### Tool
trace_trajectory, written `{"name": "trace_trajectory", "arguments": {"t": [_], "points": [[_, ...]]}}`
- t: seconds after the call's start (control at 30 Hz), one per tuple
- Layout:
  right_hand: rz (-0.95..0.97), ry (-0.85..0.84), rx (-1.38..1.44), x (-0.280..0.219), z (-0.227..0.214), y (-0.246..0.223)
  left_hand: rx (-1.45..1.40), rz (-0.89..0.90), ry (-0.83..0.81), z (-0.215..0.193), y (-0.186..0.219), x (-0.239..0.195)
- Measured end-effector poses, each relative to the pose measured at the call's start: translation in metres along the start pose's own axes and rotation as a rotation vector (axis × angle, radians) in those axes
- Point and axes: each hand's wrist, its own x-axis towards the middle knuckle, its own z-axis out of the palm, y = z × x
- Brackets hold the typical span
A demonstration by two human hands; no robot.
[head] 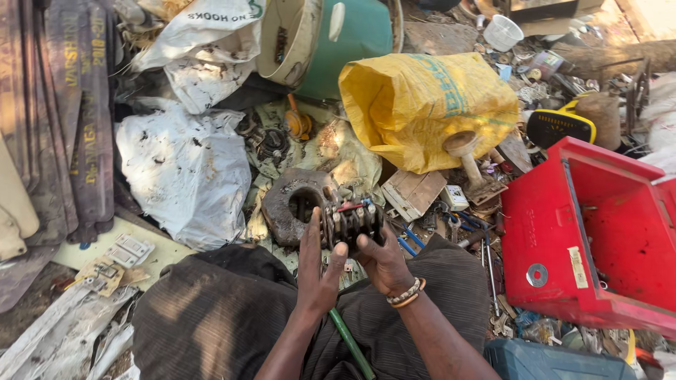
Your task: The person dismantles a small electrical component using a hammer and screwdriver. They strike the component to break it apart, then use the screwdriver to pry and separate internal parts.
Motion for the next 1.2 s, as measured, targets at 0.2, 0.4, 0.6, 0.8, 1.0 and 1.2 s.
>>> {"name": "trace_trajectory", "arguments": {"t": [0.2, 0.4, 0.6, 0.8, 1.0, 1.2], "points": [[-0.257, -0.054, 0.099, 0.023, 0.010, -0.058, 0.051, -0.080, 0.030, 0.003, -0.001, 0.000], [-0.309, 0.059, 0.046, 0.016, 0.016, -0.078, -0.247, -0.265, -0.016, 0.001, -0.007, 0.003], [-0.165, 0.309, -0.033, 0.014, 0.005, -0.015, -0.206, -0.112, 0.091, -0.015, -0.029, 0.015], [-0.014, 0.433, -0.011, 0.011, 0.045, 0.043, -0.486, -0.487, -0.016, -0.021, -0.029, 0.017], [-0.216, -0.128, -0.609, 0.005, 0.041, 0.038, -0.493, -0.256, 0.290, -0.046, -0.046, 0.036], [0.154, -0.019, -1.455, 0.046, -0.026, 0.046, -0.990, -0.321, 0.389, -0.057, -0.072, 0.045]]}}
